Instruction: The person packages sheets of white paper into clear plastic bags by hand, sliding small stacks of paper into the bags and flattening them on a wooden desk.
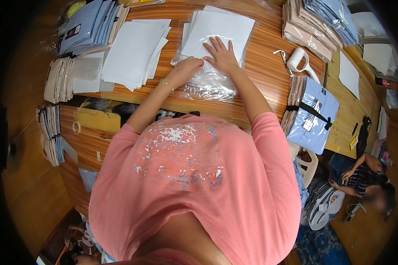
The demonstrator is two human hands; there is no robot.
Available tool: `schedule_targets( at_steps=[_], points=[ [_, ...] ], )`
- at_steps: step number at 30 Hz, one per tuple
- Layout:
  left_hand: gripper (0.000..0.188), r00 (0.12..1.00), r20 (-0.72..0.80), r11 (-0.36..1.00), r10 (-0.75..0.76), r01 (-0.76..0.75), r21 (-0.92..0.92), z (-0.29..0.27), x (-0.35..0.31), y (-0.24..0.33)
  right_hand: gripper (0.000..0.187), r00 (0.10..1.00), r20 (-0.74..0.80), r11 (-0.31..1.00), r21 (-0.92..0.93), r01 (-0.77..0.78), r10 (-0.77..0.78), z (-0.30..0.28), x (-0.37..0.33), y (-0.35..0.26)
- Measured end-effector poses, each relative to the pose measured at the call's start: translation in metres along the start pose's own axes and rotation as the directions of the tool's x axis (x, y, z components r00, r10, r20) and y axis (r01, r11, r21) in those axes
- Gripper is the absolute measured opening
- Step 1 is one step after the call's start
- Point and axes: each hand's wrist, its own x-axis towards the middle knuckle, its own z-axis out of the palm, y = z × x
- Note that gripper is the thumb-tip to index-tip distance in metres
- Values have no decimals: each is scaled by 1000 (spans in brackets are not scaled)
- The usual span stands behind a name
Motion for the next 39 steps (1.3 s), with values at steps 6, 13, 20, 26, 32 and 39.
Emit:
schedule_targets(
  at_steps=[6,13,20,26,32,39],
  points=[
    [11,984,-7,980,181,-179,89,5,-6,-4,59,1000,3,999,-52,9,-9,4,5,5],
    [13,952,-63,933,299,-278,228,0,-19,8,60,996,36,996,37,79,-81,-4,9,3],
    [17,924,-73,919,374,-360,160,-11,-53,44,60,999,30,998,-65,-22,24,-3,21,29],
    [22,952,-92,945,293,-273,180,-2,-72,41,55,1000,-11,992,125,-19,21,-10,24,32],
    [20,972,-96,965,214,-195,174,15,-77,35,51,994,11,712,699,72,-111,-71,-33,-1],
    [22,970,-66,948,235,-213,237,13,-70,38,7,991,90,893,448,47,-97,-78,-100,-39]
  ],
)
